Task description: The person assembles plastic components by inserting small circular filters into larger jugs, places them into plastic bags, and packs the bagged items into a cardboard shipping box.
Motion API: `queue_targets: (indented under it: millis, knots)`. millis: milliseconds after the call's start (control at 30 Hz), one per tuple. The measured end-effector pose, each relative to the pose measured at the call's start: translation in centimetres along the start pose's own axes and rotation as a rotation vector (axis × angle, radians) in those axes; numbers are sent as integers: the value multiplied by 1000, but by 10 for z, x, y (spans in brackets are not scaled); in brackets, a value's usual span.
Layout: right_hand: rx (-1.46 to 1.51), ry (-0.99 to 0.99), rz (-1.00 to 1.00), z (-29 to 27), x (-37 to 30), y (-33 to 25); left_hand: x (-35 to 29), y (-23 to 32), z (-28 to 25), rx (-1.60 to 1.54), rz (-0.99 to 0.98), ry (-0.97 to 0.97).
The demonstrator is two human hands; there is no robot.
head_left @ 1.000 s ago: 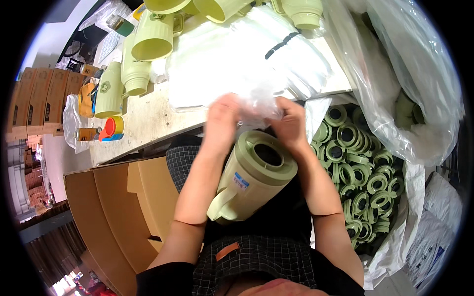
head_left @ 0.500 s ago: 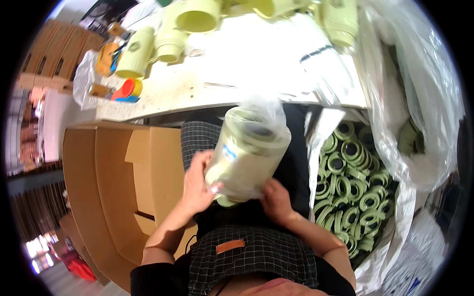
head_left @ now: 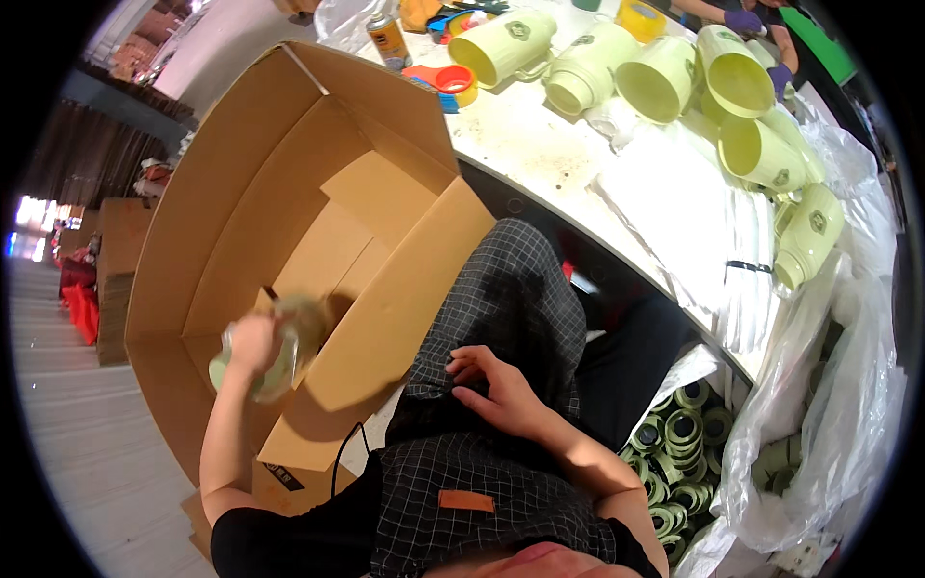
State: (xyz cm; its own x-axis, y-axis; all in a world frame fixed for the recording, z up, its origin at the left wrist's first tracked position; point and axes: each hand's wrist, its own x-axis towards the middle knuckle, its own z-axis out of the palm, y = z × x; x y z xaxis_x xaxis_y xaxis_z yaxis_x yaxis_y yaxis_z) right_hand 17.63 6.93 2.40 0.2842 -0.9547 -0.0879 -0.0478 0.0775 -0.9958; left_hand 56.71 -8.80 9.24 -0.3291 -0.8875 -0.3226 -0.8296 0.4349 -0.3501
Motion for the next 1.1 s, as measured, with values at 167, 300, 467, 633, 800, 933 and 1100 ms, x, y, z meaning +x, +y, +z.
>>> queue_targets:
  millis: [167, 300, 467, 633, 800, 933, 1100]
  knots:
    - [-39, 183, 116, -49, -24, 13, -49, -66, 215, -361, -125, -632]
    - [-48, 536, 31, -116, -2, 26, -52, -27, 189, -380, -177, -830]
    - [388, 838, 33, -177, 152, 7, -55, -32, 145, -220, -268, -811]
    - [650, 1221, 281, -323, 304, 41, 54, 37, 69, -450, 37, 222]
    - [1085, 903, -83, -299, 273, 42, 107, 152, -44, -792, 417, 489]
    - [1167, 310, -276, -165, 127, 40, 149, 209, -72, -1383, 372, 712]
    - [830, 172, 350, -105, -126, 37, 144, 255, -57, -1837, 419, 112]
